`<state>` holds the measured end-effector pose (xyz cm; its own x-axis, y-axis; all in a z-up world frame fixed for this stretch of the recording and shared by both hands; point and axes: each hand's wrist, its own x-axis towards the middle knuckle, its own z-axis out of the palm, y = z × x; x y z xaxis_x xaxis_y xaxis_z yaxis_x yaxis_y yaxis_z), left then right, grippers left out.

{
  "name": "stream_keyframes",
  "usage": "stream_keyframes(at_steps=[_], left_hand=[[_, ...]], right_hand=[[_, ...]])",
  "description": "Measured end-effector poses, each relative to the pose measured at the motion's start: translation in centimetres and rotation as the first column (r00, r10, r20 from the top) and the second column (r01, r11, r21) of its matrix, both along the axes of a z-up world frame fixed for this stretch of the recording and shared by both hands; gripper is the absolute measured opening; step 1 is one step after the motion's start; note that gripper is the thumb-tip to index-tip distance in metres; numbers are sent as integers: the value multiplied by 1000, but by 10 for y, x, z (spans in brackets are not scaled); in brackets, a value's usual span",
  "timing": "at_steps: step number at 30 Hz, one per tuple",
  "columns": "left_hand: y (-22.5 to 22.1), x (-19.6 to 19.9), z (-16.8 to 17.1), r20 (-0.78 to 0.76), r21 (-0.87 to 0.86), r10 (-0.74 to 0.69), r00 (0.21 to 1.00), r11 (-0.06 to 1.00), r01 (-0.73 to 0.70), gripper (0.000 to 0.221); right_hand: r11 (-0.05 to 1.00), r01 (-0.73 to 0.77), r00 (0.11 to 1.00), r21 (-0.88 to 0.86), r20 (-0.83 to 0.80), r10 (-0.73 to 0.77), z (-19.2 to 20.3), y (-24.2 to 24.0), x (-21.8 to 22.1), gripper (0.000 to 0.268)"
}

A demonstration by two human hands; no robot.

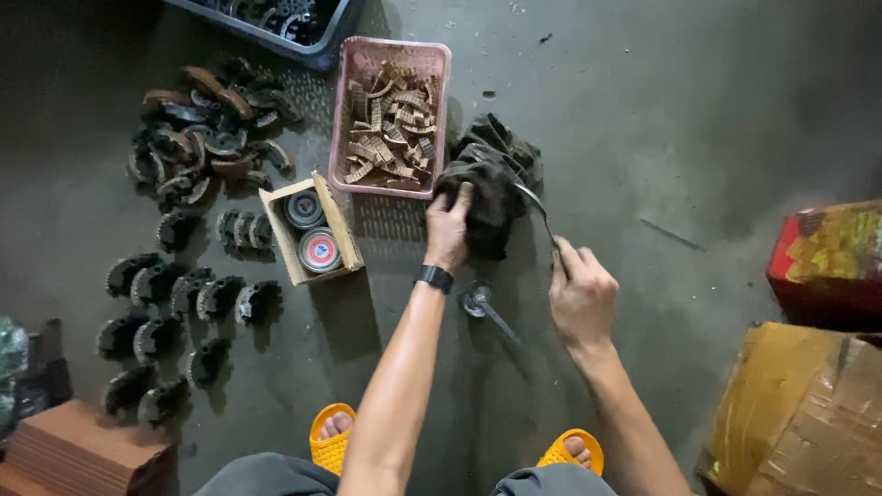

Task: The recorder is mixing a white compound or adhesive in a small container using a spoon while preparing motorcycle brake shoes.

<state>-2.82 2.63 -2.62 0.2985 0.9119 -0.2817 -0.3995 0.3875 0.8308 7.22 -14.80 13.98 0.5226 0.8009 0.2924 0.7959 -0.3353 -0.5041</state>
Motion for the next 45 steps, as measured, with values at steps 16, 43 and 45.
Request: stream_keyframes(at_steps=[16,43,45], left_hand=[[-36,35,71,-384,347,22,923,930,122,41],[2,25,24,71,-2,-209,975,978,209,27],[16,29,22,-52,-137,-36,998,990,29,21]], right_hand=[[994,-65,987,-84,139,76,-41,24,-13,24],[990,109,828,91,-559,-40,-87,22,25,19],[996,-69,822,60,-563,91,-74,8,33,18]])
